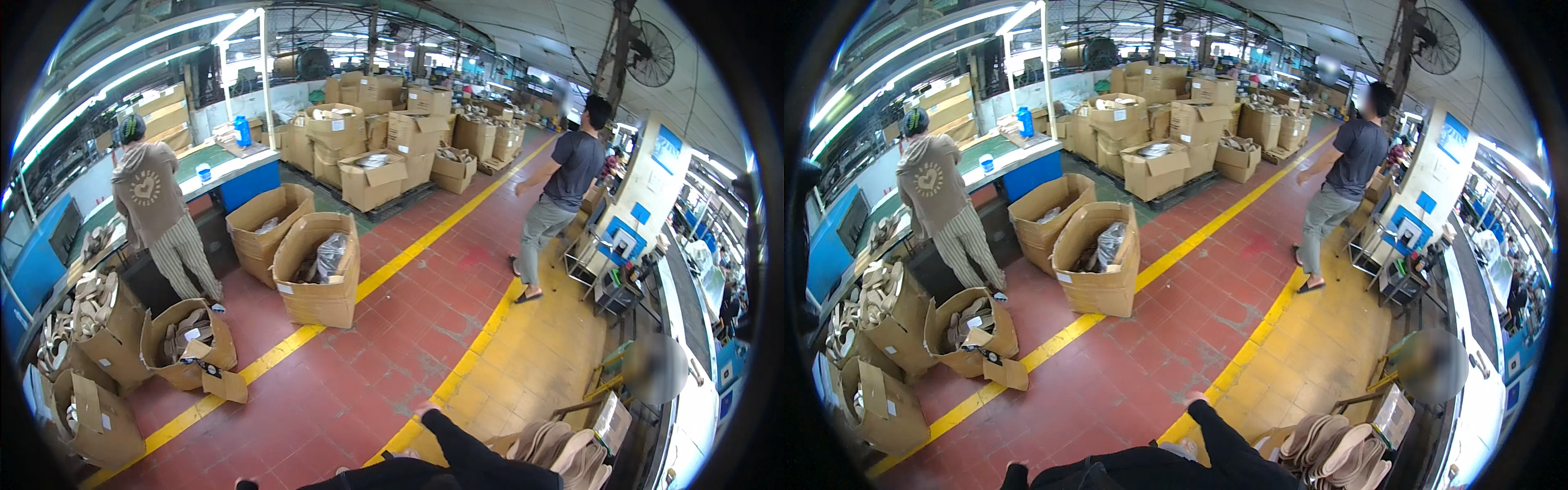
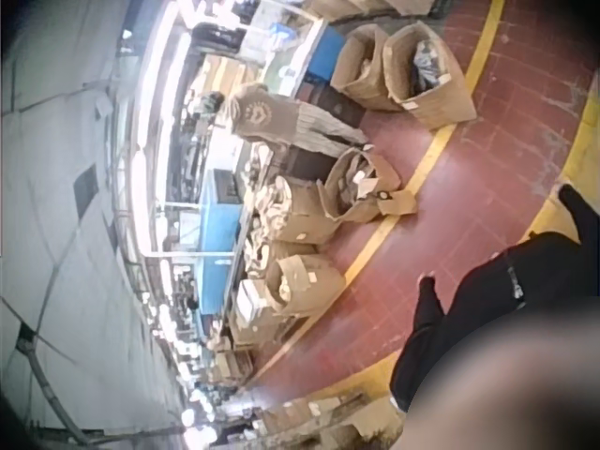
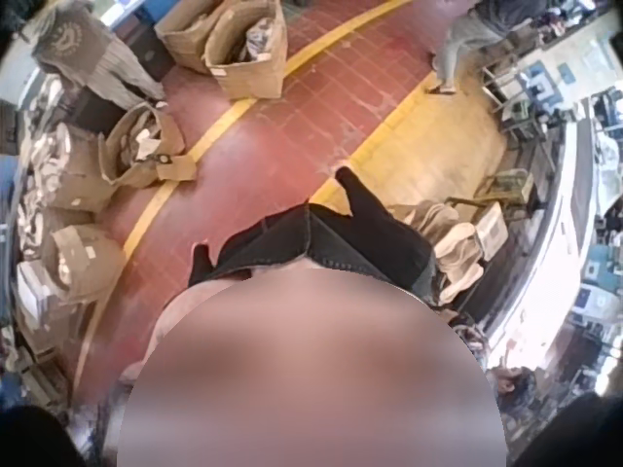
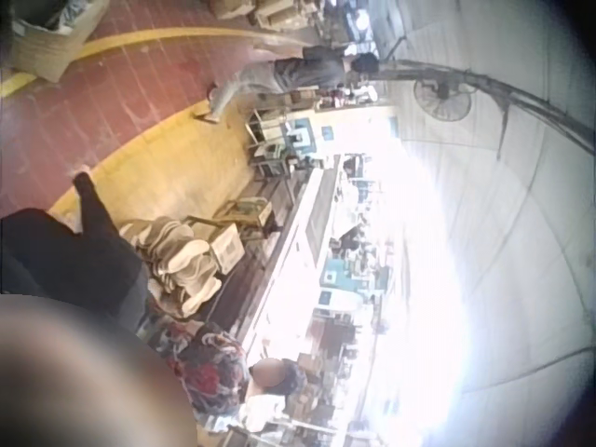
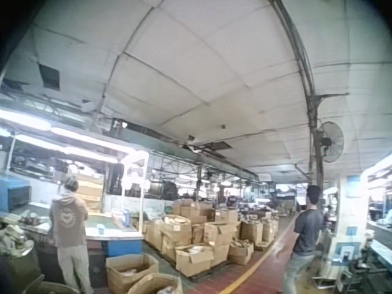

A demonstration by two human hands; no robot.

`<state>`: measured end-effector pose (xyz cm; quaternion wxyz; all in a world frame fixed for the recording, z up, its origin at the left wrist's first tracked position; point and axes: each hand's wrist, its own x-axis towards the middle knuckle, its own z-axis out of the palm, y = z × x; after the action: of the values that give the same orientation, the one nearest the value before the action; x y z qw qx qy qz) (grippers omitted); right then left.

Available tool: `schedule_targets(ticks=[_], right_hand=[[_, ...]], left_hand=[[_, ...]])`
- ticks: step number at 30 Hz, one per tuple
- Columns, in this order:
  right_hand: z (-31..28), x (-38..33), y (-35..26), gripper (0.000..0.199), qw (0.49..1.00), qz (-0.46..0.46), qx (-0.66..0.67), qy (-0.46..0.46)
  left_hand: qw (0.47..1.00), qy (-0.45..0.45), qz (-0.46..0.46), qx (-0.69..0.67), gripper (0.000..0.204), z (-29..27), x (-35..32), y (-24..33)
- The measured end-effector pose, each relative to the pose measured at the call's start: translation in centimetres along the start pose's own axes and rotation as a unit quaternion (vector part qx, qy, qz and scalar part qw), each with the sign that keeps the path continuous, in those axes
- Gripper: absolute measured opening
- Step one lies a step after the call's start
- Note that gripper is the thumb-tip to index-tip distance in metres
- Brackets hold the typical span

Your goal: The person smooths the edges of stacked shoe insoles using a small white tool. They repeatedly rub the edges, flip the stack, and continue smoothing. Finally, they carry the stack to another workstation and place it on a table.

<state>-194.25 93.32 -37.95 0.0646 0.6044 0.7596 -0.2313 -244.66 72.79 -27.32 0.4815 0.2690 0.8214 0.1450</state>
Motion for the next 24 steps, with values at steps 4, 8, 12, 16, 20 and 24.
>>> schedule_targets(ticks=[4,8,12,16,20,24], right_hand=[[-3.6,1.9,-21.2,0.039,0.985,-0.094,0.139,-0.047],[-2.6,2.4,-28.2,0.036,0.941,-0.25,0.123,-0.193],[-1.3,4.1,-29.6,0.038,0.909,-0.3,-0.118,-0.263],[-4.4,8.9,-28.9,0.033,0.865,-0.301,-0.261,-0.306],[-7.2,14.3,-25.9,0.029,0.96,-0.128,-0.169,-0.181],[-8.1,14.9,-28.1,0.029,0.996,-0.022,0.032,-0.081]], left_hand=[[0.995,0.05,-0.044,-0.073,0.081,-3.4,0.3,-3.3],[0.989,0.051,-0.038,-0.134,0.078,-2.7,1.5,-2.7],[0.983,0.054,-0.047,-0.169,0.075,-2.9,1.0,-2.1],[0.977,0.071,-0.065,-0.191,0.072,-4.9,1.2,-2.4],[0.975,0.077,-0.076,-0.193,0.069,-6.0,2.6,-2.6],[0.974,0.091,-0.091,-0.184,0.066,-7.1,3.5,-3.8]])
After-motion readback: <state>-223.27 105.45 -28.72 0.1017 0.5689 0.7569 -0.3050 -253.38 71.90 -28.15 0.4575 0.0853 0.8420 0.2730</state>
